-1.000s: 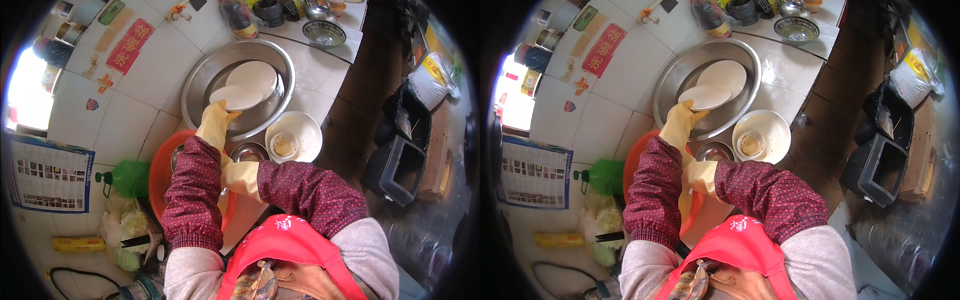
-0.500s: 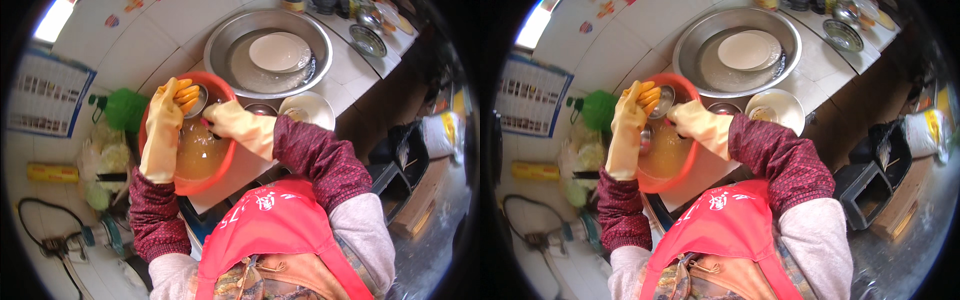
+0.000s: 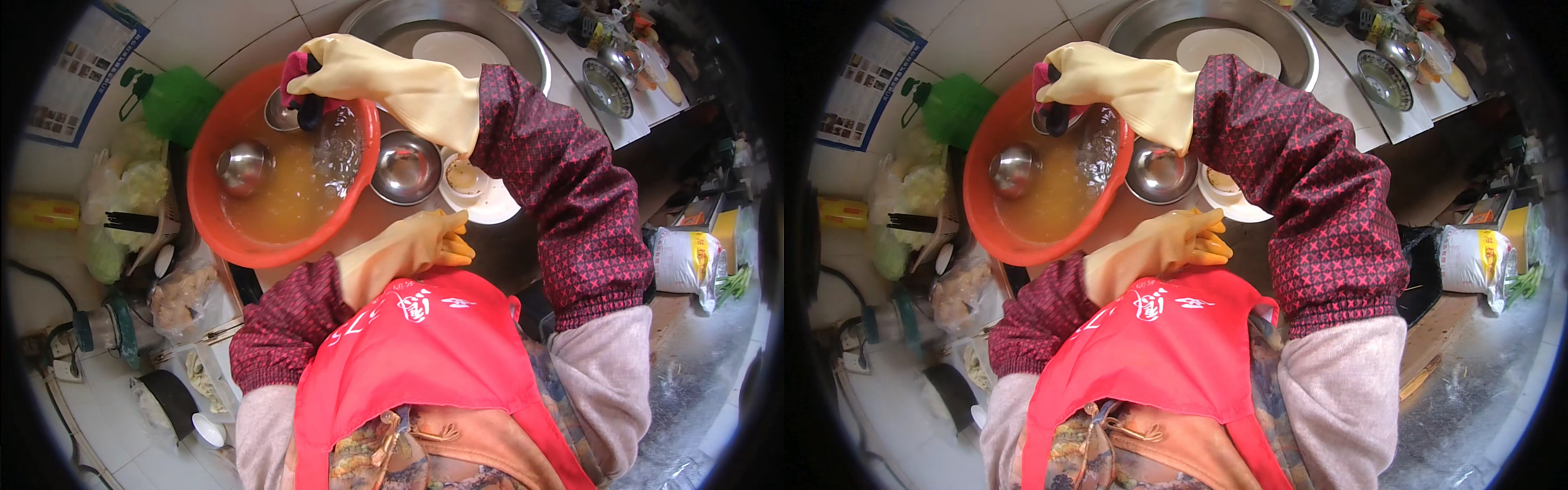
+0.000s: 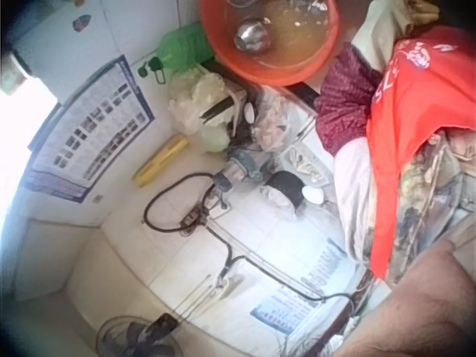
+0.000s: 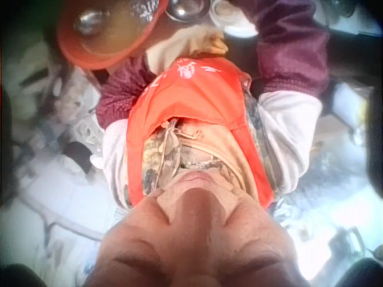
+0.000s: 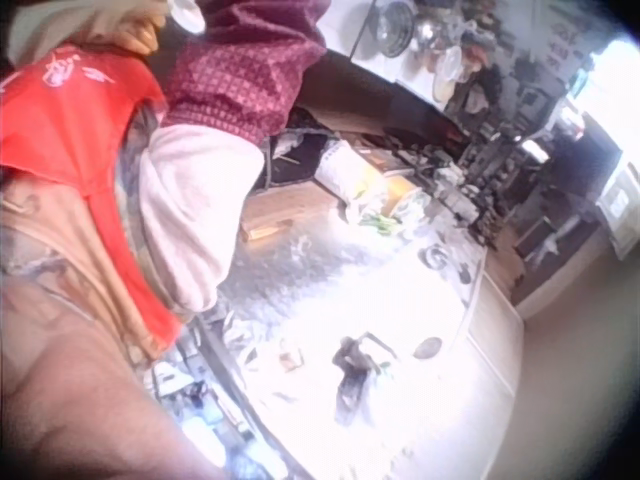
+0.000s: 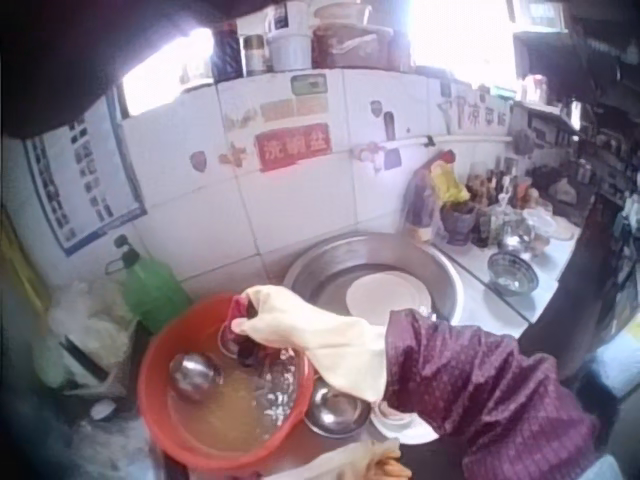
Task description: The person washes various dishes in a red basin using a pink sponge. They scrub plates, bowls, and metal cups, then place the cleaned items into a larger metal basin nearby.
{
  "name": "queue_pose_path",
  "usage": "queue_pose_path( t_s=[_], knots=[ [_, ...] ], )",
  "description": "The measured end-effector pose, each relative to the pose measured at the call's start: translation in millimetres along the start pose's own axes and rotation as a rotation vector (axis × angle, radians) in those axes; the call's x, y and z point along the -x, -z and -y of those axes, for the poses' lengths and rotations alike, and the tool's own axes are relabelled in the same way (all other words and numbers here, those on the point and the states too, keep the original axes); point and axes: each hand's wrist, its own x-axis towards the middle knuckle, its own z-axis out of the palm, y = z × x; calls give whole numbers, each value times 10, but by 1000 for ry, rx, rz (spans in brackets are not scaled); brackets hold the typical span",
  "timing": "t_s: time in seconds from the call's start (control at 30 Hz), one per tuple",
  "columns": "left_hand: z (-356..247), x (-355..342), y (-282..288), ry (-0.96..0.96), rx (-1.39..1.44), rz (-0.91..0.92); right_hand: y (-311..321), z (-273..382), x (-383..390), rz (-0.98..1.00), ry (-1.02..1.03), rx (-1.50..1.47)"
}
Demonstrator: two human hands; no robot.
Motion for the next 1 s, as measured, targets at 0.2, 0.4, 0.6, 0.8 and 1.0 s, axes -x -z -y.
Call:
queue_pose_path(
  t_s=[0.2,0.4,0.6,0.8,1.0],
  knots=[
    [277,-588,-231,159,400,-181,-8,-44,168,8,-106,9],
    [266,-781,-322,-19,-580,-394,-48,-205,223,62,-164,3],
    [498,-1106,-484,41,466,-612,-26,-198,201,23,-75,62],
    [770,-964,-436,-90,438,-409,122,-30,280,14,-67,38],
    [195,-575,-534,-137,400,-34,309,217,254,92,-44,-132]
  ],
)
